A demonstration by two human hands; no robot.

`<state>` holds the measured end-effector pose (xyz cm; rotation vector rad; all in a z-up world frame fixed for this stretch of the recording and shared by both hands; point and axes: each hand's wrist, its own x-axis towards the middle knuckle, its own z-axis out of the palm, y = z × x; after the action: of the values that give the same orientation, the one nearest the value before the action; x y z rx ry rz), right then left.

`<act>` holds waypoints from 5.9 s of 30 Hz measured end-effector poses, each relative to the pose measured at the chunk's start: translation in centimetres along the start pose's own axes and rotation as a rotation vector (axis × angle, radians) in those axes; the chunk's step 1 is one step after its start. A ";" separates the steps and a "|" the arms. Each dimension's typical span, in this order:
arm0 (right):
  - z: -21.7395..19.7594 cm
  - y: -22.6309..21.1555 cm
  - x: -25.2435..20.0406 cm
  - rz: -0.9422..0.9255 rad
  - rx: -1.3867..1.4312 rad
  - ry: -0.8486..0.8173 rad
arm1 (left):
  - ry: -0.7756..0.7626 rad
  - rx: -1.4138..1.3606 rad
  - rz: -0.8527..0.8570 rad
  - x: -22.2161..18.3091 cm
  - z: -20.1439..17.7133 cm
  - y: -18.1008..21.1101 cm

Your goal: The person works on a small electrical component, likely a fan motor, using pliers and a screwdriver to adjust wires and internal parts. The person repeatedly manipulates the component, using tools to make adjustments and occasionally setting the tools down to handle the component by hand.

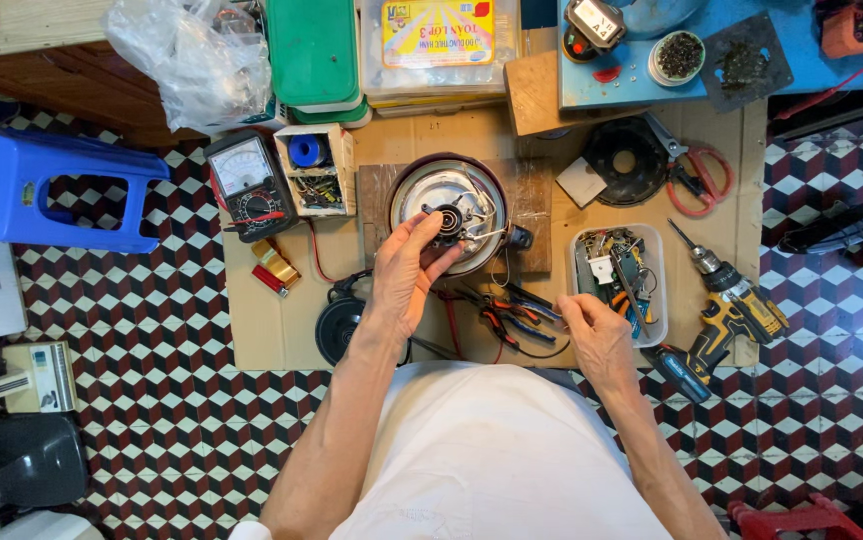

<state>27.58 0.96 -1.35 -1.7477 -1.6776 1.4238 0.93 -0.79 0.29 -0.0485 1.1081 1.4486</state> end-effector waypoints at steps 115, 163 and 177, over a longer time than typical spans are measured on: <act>4.6 -11.3 5.4 -0.888 -0.269 0.090 | 0.187 0.315 0.077 5.2 2.0 -1.4; 6.3 -38.1 42.2 -0.523 -0.665 0.364 | 0.100 0.116 -0.066 14.6 -1.3 -14.8; 6.0 -38.9 49.4 -0.325 -0.742 0.297 | 0.007 -0.004 -0.256 15.3 -3.0 -13.2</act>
<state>-8.48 52.29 6.07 -1.7680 -2.3375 0.3800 5.87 6.02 -18.37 -0.1917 1.0637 1.2225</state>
